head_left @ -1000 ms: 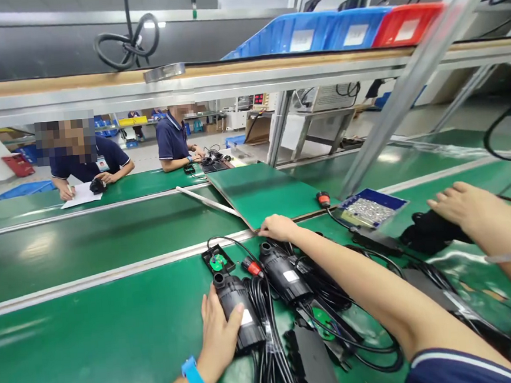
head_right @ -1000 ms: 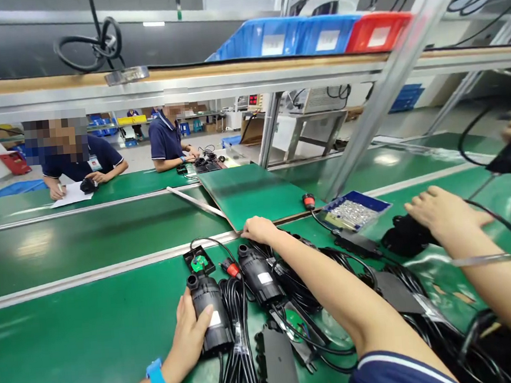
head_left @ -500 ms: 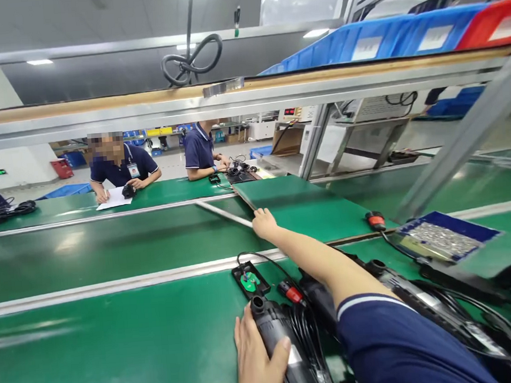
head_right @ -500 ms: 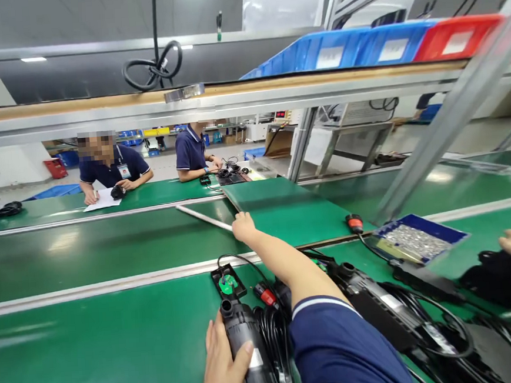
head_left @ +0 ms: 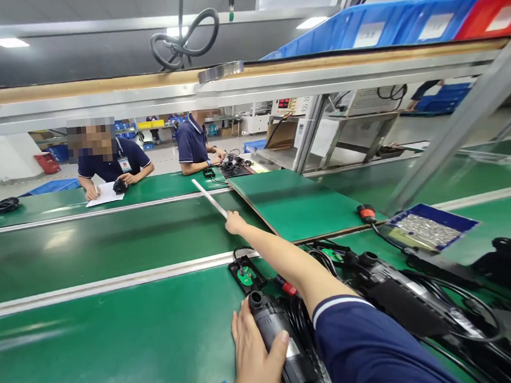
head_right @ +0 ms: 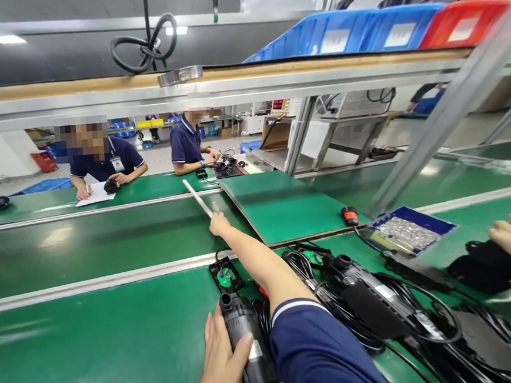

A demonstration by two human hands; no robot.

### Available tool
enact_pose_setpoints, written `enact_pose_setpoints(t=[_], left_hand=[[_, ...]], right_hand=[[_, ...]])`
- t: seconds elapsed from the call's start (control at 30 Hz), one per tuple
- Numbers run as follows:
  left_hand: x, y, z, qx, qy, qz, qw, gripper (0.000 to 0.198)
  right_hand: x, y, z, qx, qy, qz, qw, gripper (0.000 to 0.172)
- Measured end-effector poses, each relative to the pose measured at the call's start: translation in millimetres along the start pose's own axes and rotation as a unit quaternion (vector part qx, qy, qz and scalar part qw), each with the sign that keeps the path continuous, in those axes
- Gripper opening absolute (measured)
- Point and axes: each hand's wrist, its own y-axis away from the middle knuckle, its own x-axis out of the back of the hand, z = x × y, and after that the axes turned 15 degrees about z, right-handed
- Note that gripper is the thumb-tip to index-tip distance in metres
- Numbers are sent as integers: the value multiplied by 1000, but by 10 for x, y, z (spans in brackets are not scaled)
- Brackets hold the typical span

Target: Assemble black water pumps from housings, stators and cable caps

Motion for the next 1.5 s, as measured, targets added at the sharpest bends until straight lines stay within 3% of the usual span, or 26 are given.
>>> enact_pose_setpoints(t=[0.23, 0.43, 0.67, 0.8, 0.93, 1.03, 1.13, 1.23, 1.3, 1.4, 1.5], left_hand=[[91, 41, 87, -5, 6, -5, 1000, 92], [113, 39, 108, -17, 21, -3, 1000, 91], [90, 15, 68, -26, 23, 4, 999, 91], [61, 11, 27, -47, 18, 17, 999, 88], [20, 3, -30, -70, 25, 34, 997, 86], [6, -4, -56, -83, 27, 48, 995, 85], [-3, -13, -60, -93, 34, 68, 993, 82], [-23, -25, -64, -99, 33, 79, 991, 80], [-40, -36, -74, -103, 27, 83, 991, 80], [-56, -52, -97, -106, 14, 85, 991, 82], [-56, -64, -114, -110, 2, 82, 991, 80]], right_hand=[[-135, 324, 294, 0, 100, 49, 994, 36], [-98, 324, 451, -4, 147, 76, 986, 37], [39, 394, 347, -13, 173, 40, 984, 39], [384, 371, 241, 32, 148, -26, 988, 35], [1107, 459, 378, 109, 95, -30, 989, 34], [1643, 963, 631, 145, 56, 9, 988, 44], [1837, 1919, 909, 155, 45, 46, 986, 48], [1602, 2951, 1142, 109, 113, 136, 978, 62], [1333, 3443, 1275, 54, 162, 154, 973, 67], [1011, 3771, 1438, -18, 172, 152, 973, 58], [896, 3803, 1559, -54, 145, 171, 973, 54]])
